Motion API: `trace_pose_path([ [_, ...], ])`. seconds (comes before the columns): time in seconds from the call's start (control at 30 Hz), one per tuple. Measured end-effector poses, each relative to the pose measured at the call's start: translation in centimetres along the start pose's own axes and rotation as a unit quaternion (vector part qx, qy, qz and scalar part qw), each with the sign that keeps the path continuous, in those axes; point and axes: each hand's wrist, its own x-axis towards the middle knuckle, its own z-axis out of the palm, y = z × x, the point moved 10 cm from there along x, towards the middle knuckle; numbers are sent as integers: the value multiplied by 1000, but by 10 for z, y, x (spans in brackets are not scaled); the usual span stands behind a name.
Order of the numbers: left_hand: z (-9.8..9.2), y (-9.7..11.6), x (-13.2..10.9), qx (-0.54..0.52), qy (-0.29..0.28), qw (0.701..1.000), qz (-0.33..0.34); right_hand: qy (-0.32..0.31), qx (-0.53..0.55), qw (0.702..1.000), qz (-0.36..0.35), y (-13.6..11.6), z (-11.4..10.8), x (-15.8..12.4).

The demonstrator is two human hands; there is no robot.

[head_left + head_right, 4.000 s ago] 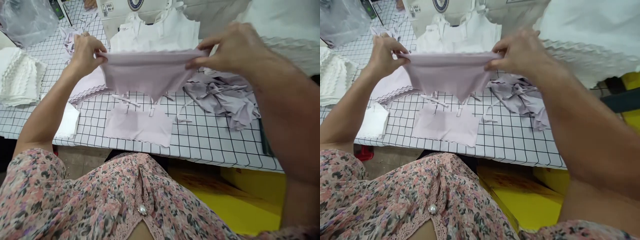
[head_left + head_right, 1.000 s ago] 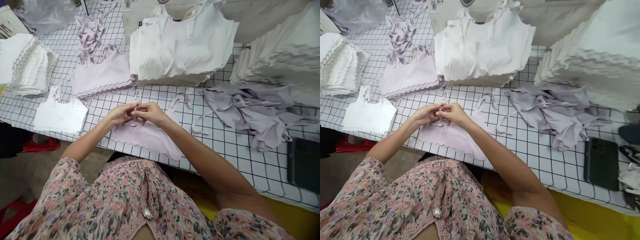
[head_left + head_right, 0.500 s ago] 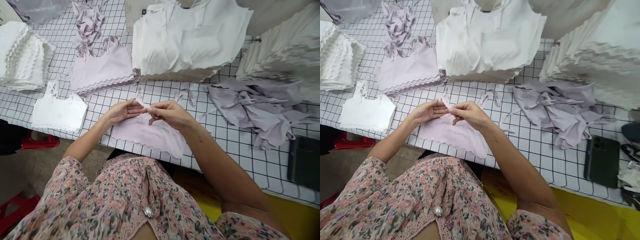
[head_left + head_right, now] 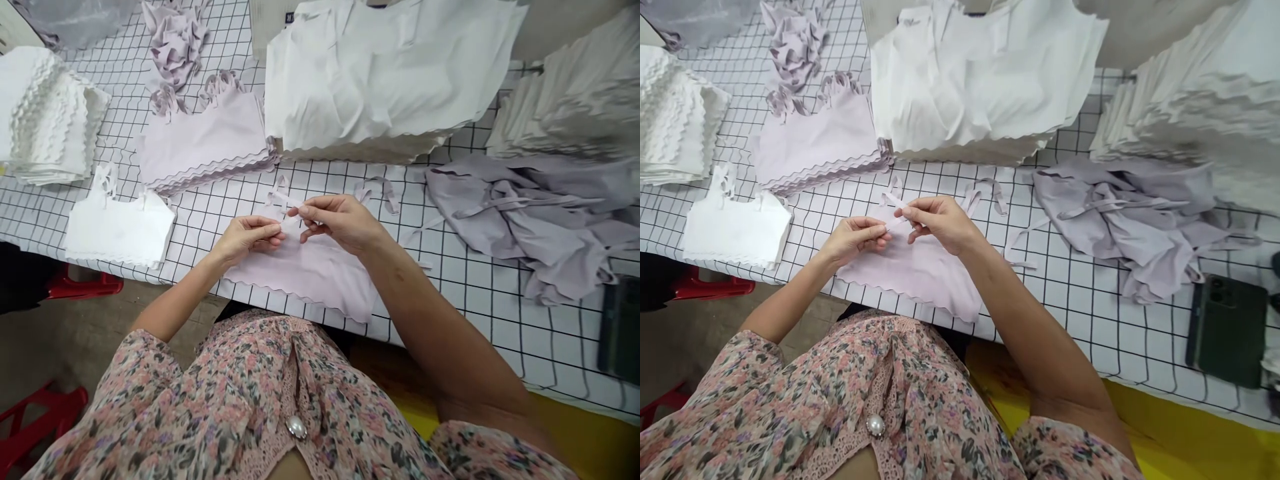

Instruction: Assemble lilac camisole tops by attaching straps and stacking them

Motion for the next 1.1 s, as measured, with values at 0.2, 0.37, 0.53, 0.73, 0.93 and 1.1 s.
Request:
trace_pose_path([
  [0.2,8,33,-13,124,11,981,151,4,-258,938,-230,-40,24,-18],
  [0.37,10,40,-19,174,42,966,188,-3,-268,941,-207,-35,29,-15],
  [0.53,7,44,-22,349,72,899,255,39,-251,948,-194,-30,16,-14],
  [0.73,0,19,-11,547,101,804,209,37,-263,949,-169,-12,13,-12],
  [0.93,4,13,-12,537,98,807,223,33,-318,920,-226,2,24,-14],
  [1.1,8,8,-12,547,90,796,245,50,-350,903,-245,7,27,-18],
])
